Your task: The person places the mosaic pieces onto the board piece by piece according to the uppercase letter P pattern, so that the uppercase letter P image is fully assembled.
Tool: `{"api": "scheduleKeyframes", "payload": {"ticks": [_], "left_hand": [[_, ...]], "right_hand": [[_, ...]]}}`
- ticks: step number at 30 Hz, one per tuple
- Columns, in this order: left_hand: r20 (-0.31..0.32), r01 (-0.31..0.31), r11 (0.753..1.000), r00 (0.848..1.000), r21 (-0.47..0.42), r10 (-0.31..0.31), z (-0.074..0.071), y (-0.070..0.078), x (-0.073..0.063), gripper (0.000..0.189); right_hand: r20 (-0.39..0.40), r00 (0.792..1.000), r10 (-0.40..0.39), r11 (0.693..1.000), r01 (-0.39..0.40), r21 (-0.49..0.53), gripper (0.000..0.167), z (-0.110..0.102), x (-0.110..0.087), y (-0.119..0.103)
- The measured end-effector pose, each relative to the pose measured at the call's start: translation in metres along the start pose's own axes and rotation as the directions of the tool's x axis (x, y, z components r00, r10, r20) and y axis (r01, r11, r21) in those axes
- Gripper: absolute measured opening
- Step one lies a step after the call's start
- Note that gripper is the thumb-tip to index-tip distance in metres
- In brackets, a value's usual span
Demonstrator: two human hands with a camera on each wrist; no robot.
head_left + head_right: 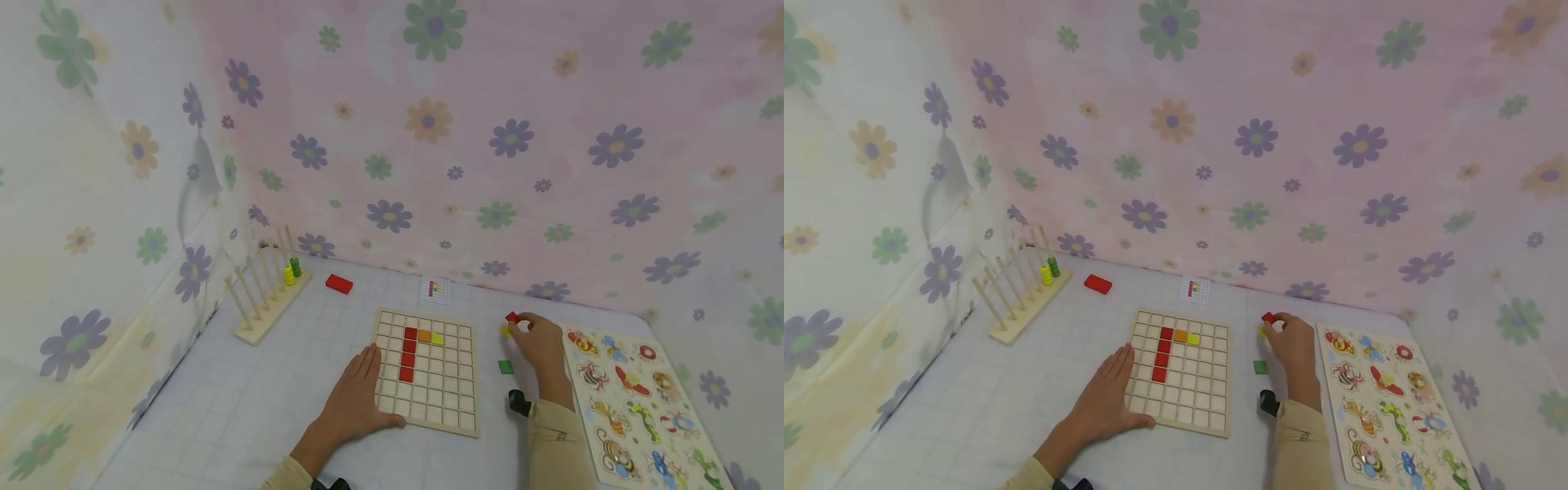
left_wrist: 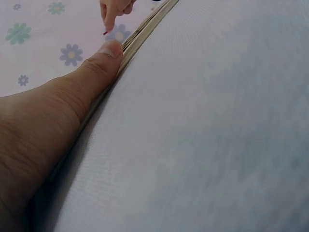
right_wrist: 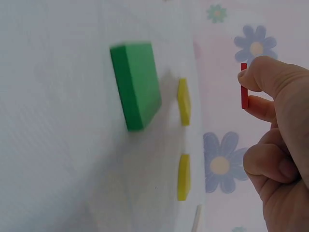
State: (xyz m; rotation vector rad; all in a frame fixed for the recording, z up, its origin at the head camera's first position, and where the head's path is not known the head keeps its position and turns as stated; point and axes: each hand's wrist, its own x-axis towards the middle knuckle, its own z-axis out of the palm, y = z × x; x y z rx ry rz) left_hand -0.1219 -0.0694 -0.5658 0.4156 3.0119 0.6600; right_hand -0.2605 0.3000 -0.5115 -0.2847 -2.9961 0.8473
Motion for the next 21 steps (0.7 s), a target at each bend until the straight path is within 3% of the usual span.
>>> {"api": "scheduleKeyframes", "payload": {"ticks": [9,13,21], "left_hand": [[-0.002,0.004,1.000,1.000,-0.012,-0.005,0.000,0.003,-0.001,0.142],[-0.007,0.004,1.000,1.000,-0.005,-0.004,-0.001,0.003,-0.001,0.142],[0.004,0.010,1.000,1.000,-0.005,-0.010,-0.002,0.004,-0.002,0.142]], "right_hand": [[-0.080,0.989,-0.124,0.992,0.125,0.007,0.039,0.005,-0.033,-0.021],[-0.094,0.971,-0.221,0.975,0.222,-0.007,0.033,0.007,-0.044,-0.028],[-0.105,0.933,-0.343,0.938,0.346,0.006,0.026,0.017,-0.064,-0.041]]}}
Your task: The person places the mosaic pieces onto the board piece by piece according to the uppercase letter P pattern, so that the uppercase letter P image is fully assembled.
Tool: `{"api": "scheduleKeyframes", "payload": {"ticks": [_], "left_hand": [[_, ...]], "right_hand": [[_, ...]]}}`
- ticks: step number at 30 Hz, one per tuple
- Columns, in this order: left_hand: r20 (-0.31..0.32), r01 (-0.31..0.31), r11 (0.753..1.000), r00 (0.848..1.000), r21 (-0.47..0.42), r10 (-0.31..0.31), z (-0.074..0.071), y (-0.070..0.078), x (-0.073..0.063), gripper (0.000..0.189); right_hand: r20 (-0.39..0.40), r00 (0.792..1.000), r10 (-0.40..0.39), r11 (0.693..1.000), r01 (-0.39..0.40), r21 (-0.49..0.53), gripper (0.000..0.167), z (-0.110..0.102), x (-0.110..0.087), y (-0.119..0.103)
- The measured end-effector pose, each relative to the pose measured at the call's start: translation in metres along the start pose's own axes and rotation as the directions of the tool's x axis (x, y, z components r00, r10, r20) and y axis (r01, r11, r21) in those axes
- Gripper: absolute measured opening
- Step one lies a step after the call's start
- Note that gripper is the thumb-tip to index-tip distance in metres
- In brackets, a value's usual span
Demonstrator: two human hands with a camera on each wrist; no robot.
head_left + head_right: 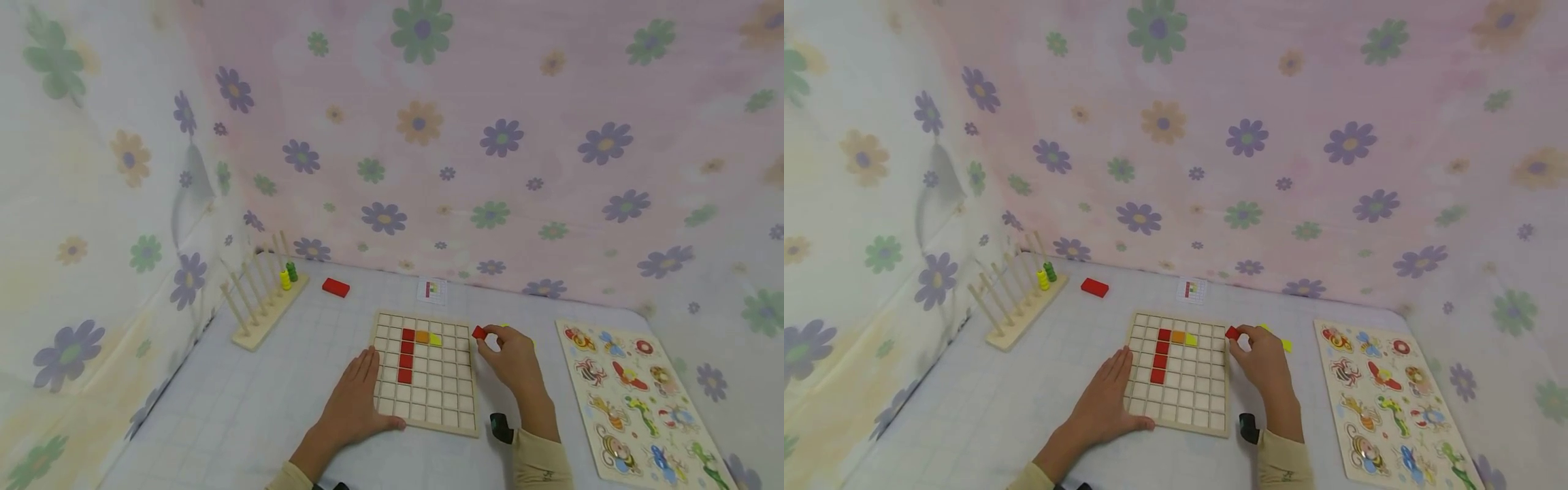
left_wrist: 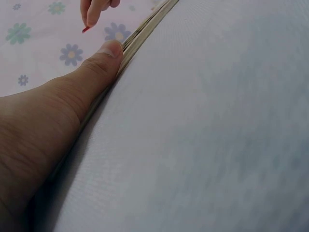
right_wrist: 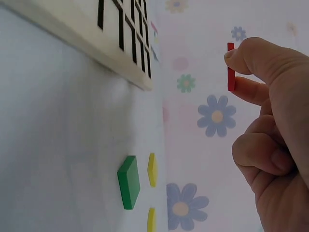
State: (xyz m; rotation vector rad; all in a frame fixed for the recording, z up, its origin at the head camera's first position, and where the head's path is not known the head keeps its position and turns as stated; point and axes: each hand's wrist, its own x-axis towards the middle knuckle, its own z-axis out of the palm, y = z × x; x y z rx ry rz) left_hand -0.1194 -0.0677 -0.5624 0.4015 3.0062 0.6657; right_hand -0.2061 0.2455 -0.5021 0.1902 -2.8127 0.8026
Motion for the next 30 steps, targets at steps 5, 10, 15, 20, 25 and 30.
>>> {"api": "scheduleKeyframes", "payload": {"ticks": [5,10,15,20,25,30], "left_hand": [[-0.022,-0.003,1.000,1.000,0.018,0.003,0.001,0.000,0.000,0.140],[-0.016,-0.012,1.000,1.000,0.008,0.012,-0.001,0.001,-0.001,0.141],[-0.013,-0.013,1.000,1.000,0.005,0.013,-0.002,0.001,-0.001,0.141],[-0.020,-0.011,1.000,1.000,0.010,0.012,-0.001,0.000,-0.001,0.141],[-0.016,-0.012,1.000,1.000,0.023,0.013,0.001,0.000,-0.001,0.142],[-0.020,-0.017,0.999,1.000,0.028,0.018,0.002,-0.001,0.000,0.142]], "right_hand": [[0.028,0.997,-0.071,0.997,0.071,0.020,0.023,0.003,-0.005,-0.015],[0.058,0.993,-0.101,0.995,0.100,0.025,0.024,0.006,-0.010,-0.027],[0.100,0.987,-0.126,0.991,0.121,0.050,0.023,0.010,-0.016,-0.037],[0.135,0.981,-0.142,0.989,0.136,0.055,0.020,0.015,-0.022,-0.047],[0.186,0.974,-0.130,0.991,0.125,0.037,0.020,0.021,-0.027,-0.059],[0.249,0.947,-0.203,0.979,0.196,0.055,0.018,0.030,-0.031,-0.070]]}}
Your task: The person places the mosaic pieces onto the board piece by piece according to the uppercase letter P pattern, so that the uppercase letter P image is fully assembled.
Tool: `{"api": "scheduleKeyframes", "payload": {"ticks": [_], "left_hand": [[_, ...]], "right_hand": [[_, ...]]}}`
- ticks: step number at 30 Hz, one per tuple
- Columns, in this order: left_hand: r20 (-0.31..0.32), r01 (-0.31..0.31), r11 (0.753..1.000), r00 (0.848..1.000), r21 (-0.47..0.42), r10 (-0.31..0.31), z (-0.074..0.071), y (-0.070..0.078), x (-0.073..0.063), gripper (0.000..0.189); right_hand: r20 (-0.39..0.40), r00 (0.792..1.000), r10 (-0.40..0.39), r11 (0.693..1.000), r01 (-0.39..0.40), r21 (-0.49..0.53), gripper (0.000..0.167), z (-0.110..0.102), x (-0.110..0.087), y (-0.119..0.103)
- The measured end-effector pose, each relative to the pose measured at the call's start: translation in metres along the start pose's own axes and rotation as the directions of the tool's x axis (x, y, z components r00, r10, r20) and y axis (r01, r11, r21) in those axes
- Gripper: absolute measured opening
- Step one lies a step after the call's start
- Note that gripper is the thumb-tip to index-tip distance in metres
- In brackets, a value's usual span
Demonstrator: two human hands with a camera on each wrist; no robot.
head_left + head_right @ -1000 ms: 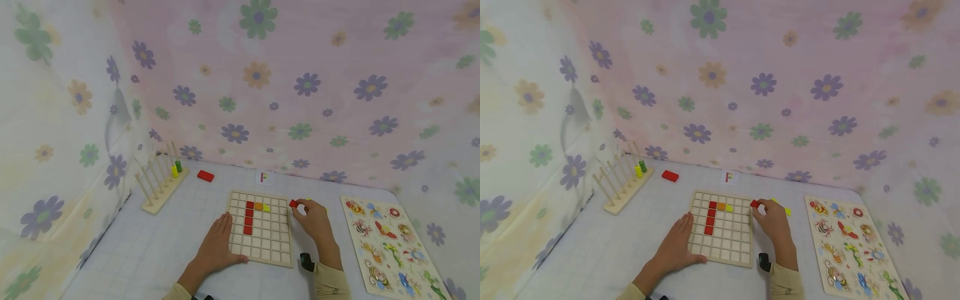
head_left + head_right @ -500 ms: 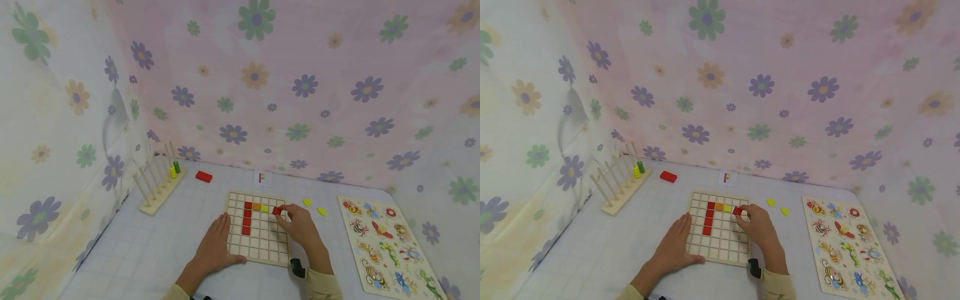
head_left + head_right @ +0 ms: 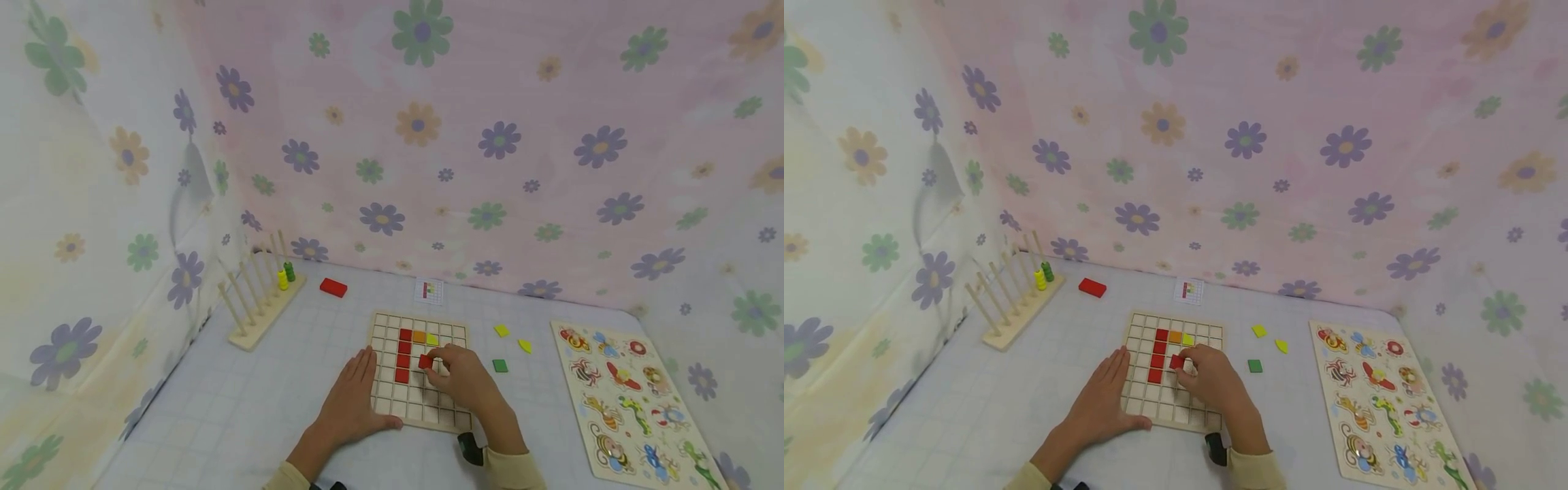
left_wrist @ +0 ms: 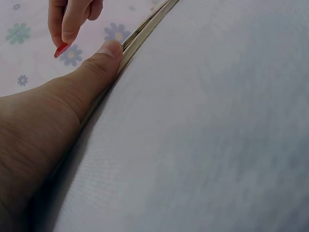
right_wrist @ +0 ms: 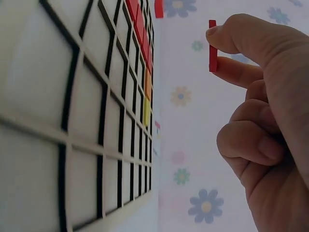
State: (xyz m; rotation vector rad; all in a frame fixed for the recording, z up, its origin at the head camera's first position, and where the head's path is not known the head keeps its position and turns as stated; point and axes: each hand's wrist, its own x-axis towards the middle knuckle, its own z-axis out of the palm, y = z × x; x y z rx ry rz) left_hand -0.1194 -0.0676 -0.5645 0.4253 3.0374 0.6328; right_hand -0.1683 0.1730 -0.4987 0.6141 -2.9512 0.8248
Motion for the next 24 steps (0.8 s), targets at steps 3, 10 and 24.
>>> {"api": "scheduleKeyframes", "payload": {"ticks": [3,10,24], "left_hand": [[-0.007,-0.003,1.000,1.000,0.005,0.003,0.000,-0.001,0.001,0.141],[-0.006,-0.003,1.000,1.000,0.012,0.003,0.001,-0.002,0.002,0.142],[-0.003,0.002,1.000,1.000,0.013,-0.002,0.004,-0.003,0.002,0.143]], "right_hand": [[0.036,0.998,-0.047,0.999,0.046,0.014,0.016,0.003,0.000,-0.006],[0.141,0.988,-0.066,0.998,0.067,0.000,0.019,0.011,0.000,-0.018],[0.251,0.966,-0.057,0.994,0.079,-0.080,0.023,0.031,-0.004,-0.032]]}}
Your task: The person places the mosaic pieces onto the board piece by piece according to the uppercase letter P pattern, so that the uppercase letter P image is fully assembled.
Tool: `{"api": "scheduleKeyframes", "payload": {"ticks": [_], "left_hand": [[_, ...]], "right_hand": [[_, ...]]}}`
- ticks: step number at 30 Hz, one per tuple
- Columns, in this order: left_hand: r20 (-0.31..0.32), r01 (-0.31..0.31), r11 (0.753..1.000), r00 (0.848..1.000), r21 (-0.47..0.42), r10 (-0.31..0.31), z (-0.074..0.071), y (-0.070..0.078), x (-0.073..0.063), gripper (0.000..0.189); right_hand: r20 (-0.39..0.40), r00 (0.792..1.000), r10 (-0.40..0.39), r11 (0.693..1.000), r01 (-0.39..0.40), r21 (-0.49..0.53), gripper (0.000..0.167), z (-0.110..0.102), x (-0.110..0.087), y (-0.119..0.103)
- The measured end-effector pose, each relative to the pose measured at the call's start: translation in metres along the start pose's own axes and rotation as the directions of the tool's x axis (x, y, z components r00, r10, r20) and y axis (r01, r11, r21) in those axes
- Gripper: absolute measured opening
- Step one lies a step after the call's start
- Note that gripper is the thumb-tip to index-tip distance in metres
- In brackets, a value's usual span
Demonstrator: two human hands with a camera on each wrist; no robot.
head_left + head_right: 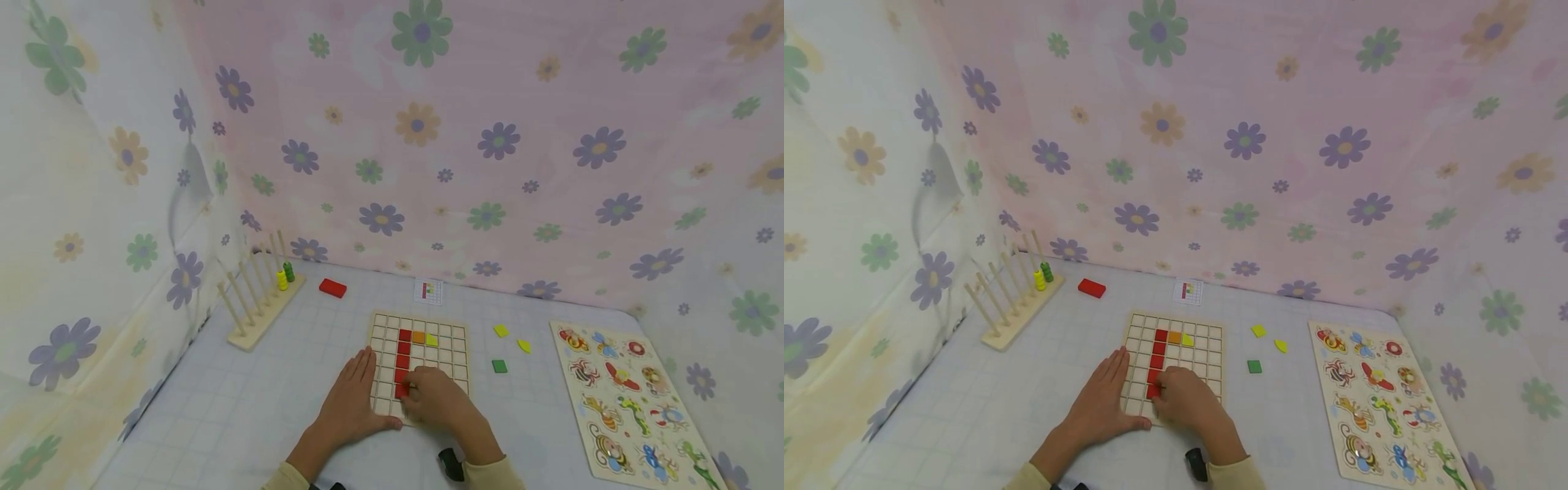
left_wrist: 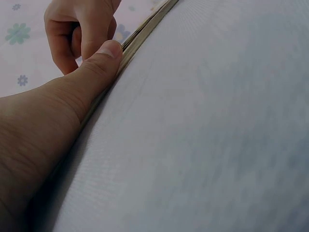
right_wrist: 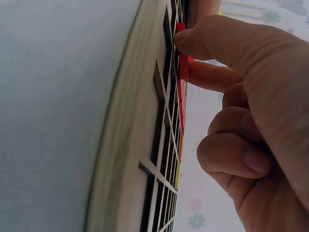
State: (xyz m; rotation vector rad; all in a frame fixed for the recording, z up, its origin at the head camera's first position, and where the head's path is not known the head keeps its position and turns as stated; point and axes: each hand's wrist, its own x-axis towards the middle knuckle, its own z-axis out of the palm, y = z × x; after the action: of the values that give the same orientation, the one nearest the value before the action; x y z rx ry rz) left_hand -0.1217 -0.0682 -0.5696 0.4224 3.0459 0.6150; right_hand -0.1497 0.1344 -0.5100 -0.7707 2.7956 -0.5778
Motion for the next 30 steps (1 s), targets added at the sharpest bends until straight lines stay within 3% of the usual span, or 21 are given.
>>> {"api": "scheduleKeyframes", "payload": {"ticks": [9,16,30], "left_hand": [[-0.006,-0.006,1.000,1.000,-0.005,0.006,-0.0021,0.0011,-0.0011,0.142],[-0.006,-0.018,1.000,1.000,-0.008,0.018,-0.0039,0.0013,-0.0025,0.140],[-0.007,-0.023,1.000,1.000,-0.006,0.023,-0.0041,0.0007,-0.0027,0.140]], "right_hand": [[0.006,1.000,0.008,1.000,-0.008,-0.020,0.023,0.0029,0.0012,0.0011],[-0.011,0.999,-0.044,0.999,0.043,-0.016,0.020,0.0023,0.0020,-0.0012],[-0.076,0.997,-0.020,0.998,0.016,-0.053,0.018,0.0096,0.0037,-0.0029]]}}
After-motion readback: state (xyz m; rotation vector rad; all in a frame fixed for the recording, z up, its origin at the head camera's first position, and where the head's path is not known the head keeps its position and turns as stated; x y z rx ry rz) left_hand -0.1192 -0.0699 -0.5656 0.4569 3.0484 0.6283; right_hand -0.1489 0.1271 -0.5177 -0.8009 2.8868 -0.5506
